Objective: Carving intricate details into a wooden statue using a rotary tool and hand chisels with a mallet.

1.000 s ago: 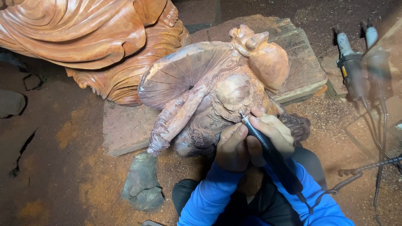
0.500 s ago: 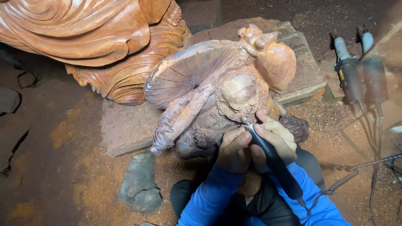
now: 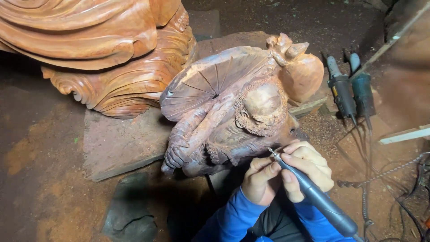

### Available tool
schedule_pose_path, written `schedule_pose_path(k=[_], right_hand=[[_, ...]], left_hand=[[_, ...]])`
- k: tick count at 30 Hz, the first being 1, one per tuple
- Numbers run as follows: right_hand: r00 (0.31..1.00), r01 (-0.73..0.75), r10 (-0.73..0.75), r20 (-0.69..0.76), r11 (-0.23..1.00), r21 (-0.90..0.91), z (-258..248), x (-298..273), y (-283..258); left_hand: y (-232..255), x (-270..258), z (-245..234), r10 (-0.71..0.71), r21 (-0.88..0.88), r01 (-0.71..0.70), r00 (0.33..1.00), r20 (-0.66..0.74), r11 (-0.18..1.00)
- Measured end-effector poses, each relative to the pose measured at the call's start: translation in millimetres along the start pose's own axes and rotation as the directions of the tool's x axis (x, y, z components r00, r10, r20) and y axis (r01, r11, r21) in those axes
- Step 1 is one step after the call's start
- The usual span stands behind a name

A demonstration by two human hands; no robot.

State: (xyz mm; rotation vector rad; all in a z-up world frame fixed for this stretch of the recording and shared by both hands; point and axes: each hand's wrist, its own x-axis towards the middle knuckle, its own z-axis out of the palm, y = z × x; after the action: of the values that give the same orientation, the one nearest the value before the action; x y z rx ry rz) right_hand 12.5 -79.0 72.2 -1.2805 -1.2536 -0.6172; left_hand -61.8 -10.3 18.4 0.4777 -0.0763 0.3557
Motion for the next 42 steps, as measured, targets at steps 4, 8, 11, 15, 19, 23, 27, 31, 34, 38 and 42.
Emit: schedule_pose_path(k=[4, 8, 11, 15, 19, 23, 27, 31, 34, 38, 42], right_hand=[[0.999, -0.048, 0.048, 0.002, 0.999, 0.012, -8.0, -21.7, -6.0], [0.999, 0.032, -0.029, -0.045, 0.997, 0.071, -26.9, -82.3, 16.1], [0.998, 0.046, -0.040, -0.041, 0.986, 0.162, -31.0, -85.3, 4.4], [0.980, 0.034, 0.023, -0.197, 0.959, 0.280, -37.6, -118.9, 10.1], [0.955, -0.219, 0.259, -0.147, 0.946, 0.241, -67.8, -117.8, -1.8], [0.962, -0.222, 0.256, -0.098, 0.937, 0.268, -80.2, -46.9, -24.5], [0.916, -0.308, 0.373, -0.151, 0.892, 0.331, -81.1, -78.8, -0.7], [0.868, -0.332, 0.449, -0.212, 0.842, 0.425, -81.3, -95.4, 31.0], [0.909, -0.155, 0.350, -0.224, 0.785, 0.599, -73.7, -78.7, 65.5], [0.968, -0.009, 0.181, -0.172, 0.714, 0.700, -85.2, -20.8, 88.6], [0.989, 0.031, 0.086, -0.121, 0.681, 0.732, -83.2, 20.9, 113.7]], left_hand=[[-7.2, -7.3, 8.6, 0.079, 0.091, -0.082, 0.996, 0.038, 0.992], [-21.0, -17.8, 2.4, 0.115, 0.081, -0.107, 0.988, -0.106, 0.991], [-29.0, -22.4, 0.0, 0.165, 0.168, -0.141, 0.977, -0.136, 0.976], [-53.6, -30.0, 13.4, 0.053, 0.178, -0.030, 0.991, -0.126, 0.984], [-76.8, -33.6, 22.3, 0.070, 0.261, -0.027, 0.985, -0.155, 0.965], [-110.9, -33.2, 12.7, 0.055, 0.143, -0.026, 0.978, -0.201, 0.989], [-121.4, -24.0, 16.2, 0.030, 0.138, 0.011, 0.956, -0.291, 0.990], [-123.7, -11.3, 25.1, 0.198, 0.269, -0.129, 0.948, -0.250, 0.954], [-120.3, 14.6, 38.1, 0.396, 0.441, -0.298, 0.906, -0.149, 0.847], [-110.2, 45.7, 51.5, 0.561, 0.512, -0.484, 0.828, 0.004, 0.710], [-102.0, 76.4, 64.6, 0.604, 0.482, -0.541, 0.796, 0.029, 0.689]])
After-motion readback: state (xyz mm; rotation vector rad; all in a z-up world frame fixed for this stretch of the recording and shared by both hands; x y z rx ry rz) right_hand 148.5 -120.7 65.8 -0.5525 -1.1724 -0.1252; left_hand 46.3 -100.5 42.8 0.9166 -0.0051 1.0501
